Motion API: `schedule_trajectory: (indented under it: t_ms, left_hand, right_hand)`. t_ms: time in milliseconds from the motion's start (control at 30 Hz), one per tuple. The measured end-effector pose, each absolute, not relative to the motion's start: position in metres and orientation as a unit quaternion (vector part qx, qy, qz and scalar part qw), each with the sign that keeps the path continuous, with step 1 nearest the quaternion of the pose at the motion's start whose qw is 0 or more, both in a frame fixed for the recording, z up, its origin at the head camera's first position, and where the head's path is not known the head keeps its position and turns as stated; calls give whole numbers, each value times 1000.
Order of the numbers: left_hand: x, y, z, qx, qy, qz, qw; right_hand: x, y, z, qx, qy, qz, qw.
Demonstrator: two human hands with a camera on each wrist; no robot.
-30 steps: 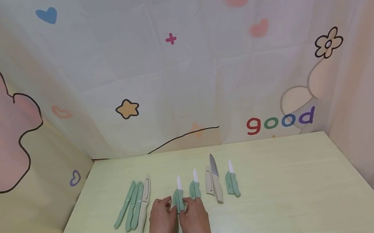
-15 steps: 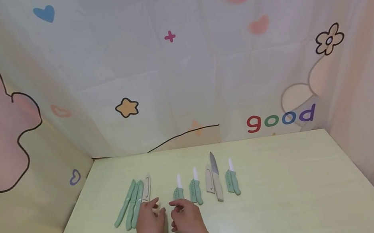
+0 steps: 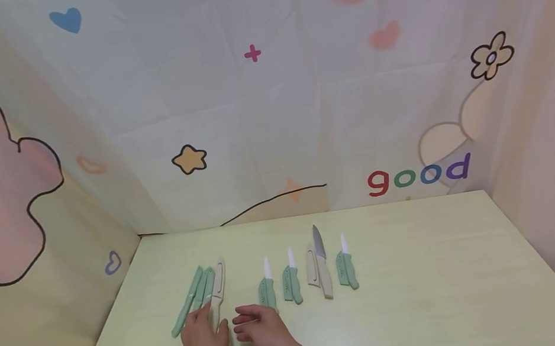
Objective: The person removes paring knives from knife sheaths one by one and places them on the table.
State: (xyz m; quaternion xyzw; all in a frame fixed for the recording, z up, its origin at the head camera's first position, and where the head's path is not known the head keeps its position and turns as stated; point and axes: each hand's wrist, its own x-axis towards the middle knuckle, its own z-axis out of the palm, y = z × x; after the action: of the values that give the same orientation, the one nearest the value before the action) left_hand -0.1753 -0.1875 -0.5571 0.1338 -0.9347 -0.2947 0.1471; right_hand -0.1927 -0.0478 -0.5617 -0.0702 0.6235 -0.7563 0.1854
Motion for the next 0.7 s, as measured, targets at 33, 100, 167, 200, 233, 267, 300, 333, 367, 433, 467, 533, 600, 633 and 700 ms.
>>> schedule_trajectory:
  t_ms: [33, 100, 167, 200, 233, 267, 300, 333, 367, 433, 467, 533, 600, 633, 700]
  left_hand:
    - [-175, -188, -557, 134, -935, -295, 143]
    - [-174, -189, -557, 133, -936, -296, 133]
    - [-174, -190, -558, 131, -938, -296, 125]
    - [-174, -190, -558, 130, -938, -296, 123]
    - [-174, -190, -558, 129, -939, -296, 121]
    - [-174, -190, -559, 130, -939, -296, 118]
    - [-174, -190, -559, 131, -938, -299, 114]
    - [-174, -190, -559, 131, -938, -301, 112]
    - [-174, -189, -558, 131, -938, -304, 108]
    - [-174, -188, -558, 133, -937, -309, 99]
    - [-174, -188, -558, 133, -937, -310, 95]
    - [-174, -187, -557, 133, -937, -310, 91]
    - [-175, -186, -556, 135, -938, -308, 89]
    - [-175, -186, -556, 136, -937, -308, 90]
    - [-175, -186, -556, 138, -936, -310, 96]
  right_hand:
    - [-192, -49, -562, -73, 624, -754, 191]
    - [-191, -52, -563, -81, 625, -750, 202]
    - [-190, -55, -564, -83, 625, -746, 213]
    - [-190, -57, -564, -84, 624, -745, 219]
    - [-189, -58, -565, -84, 622, -746, 223]
    - [-189, -60, -565, -84, 620, -746, 228]
    - [-189, -62, -565, -84, 619, -745, 232]
    - [-189, -63, -565, -82, 619, -744, 237]
    - [-188, -64, -564, -80, 618, -744, 242]
    - [-188, -66, -564, -75, 618, -741, 251]
    - [-188, -67, -563, -71, 619, -740, 254]
    - [-187, -67, -563, -68, 622, -737, 255]
    - [-187, -68, -563, -66, 629, -733, 251]
    - [-186, -68, -562, -66, 630, -732, 250]
    - [-186, -68, -562, -66, 633, -731, 246]
